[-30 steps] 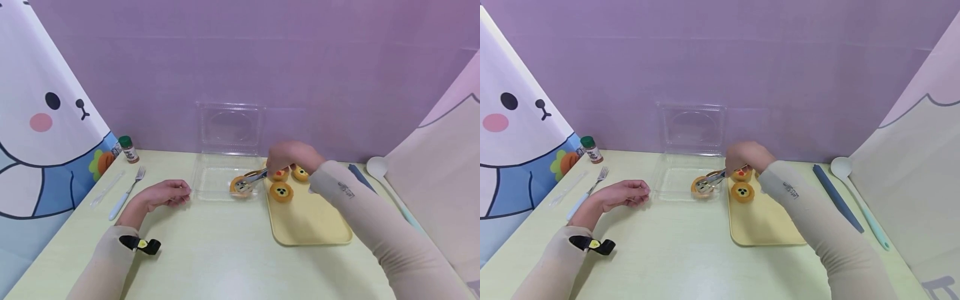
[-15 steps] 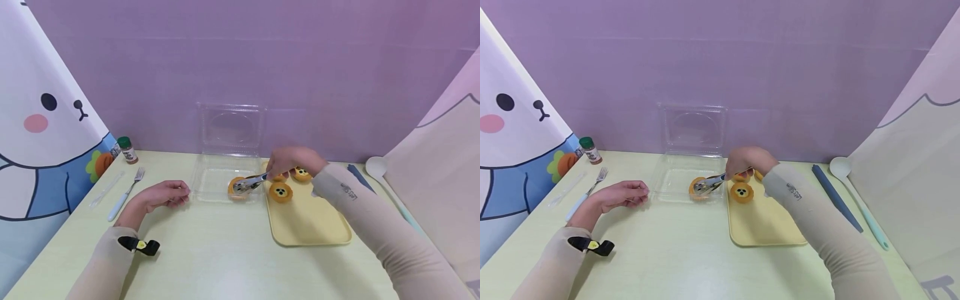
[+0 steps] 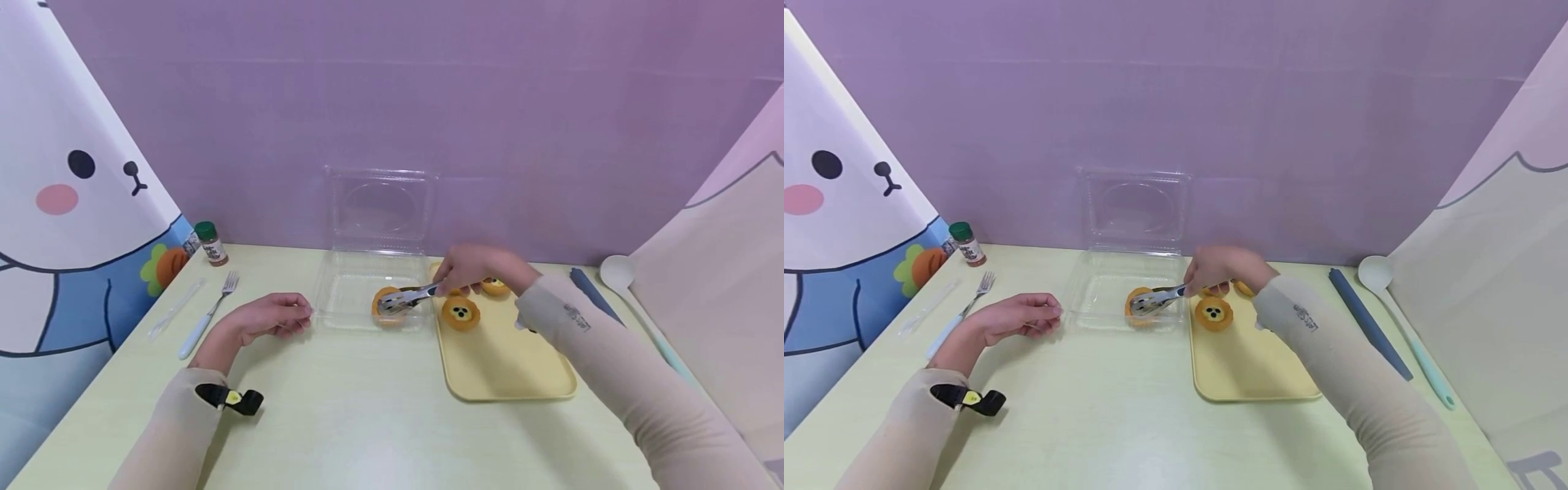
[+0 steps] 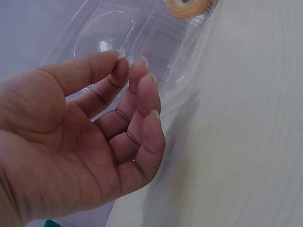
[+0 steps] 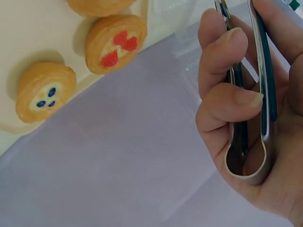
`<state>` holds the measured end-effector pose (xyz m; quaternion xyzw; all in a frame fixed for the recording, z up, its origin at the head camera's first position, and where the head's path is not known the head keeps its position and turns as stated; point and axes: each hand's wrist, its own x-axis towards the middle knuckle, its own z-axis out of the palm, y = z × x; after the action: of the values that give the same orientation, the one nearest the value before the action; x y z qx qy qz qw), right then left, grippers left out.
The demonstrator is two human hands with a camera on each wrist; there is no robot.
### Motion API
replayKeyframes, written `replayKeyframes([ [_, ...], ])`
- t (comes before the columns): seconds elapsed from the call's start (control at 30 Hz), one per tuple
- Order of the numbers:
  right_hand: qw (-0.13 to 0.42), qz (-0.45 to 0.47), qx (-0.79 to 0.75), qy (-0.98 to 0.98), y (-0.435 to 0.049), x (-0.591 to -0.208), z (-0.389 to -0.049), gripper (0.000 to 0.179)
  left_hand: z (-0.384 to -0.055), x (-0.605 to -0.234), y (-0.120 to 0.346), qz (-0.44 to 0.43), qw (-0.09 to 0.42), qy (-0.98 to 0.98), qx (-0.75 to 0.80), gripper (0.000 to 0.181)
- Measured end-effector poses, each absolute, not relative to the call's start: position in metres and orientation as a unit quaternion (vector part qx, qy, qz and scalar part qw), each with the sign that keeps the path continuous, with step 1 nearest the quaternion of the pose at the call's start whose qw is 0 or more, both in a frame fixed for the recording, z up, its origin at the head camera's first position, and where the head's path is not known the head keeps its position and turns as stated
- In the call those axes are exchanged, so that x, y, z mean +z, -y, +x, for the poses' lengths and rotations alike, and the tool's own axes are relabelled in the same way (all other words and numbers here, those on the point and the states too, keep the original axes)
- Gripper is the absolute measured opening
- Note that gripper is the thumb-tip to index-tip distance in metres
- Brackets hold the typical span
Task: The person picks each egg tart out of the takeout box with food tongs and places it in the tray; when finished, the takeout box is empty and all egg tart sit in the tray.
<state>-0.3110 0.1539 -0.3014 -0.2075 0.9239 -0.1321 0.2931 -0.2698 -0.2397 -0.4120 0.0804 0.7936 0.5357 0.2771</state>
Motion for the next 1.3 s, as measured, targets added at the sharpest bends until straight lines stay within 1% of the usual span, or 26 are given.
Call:
replayKeyframes([
  [0.27, 0.241, -0.222, -0.167, -0.93, -0.158, -0.314, -0.302, 0.035, -0.269, -0.408, 0.239, 0.083, 0.279, -0.793, 0.536, 0.023],
  [0.5, 0.2, -0.246, -0.178, -0.932, -0.163, -0.321, -0.294, 0.028, -0.27, -0.409, 0.239, 0.084, 0.278, -0.793, 0.535, 0.025],
  [0.8, 0.195, -0.243, -0.156, -0.937, -0.162, -0.324, -0.29, 0.024, -0.27, -0.41, 0.238, 0.079, 0.281, -0.793, 0.535, 0.025],
  [1.03, 0.156, -0.262, -0.128, -0.944, -0.163, -0.329, -0.287, 0.025, -0.268, -0.409, 0.238, 0.08, 0.28, -0.793, 0.535, 0.026],
  [1.3, 0.13, -0.261, -0.156, -0.944, -0.165, -0.33, -0.285, 0.031, -0.269, -0.41, 0.238, 0.08, 0.282, -0.791, 0.536, 0.026],
])
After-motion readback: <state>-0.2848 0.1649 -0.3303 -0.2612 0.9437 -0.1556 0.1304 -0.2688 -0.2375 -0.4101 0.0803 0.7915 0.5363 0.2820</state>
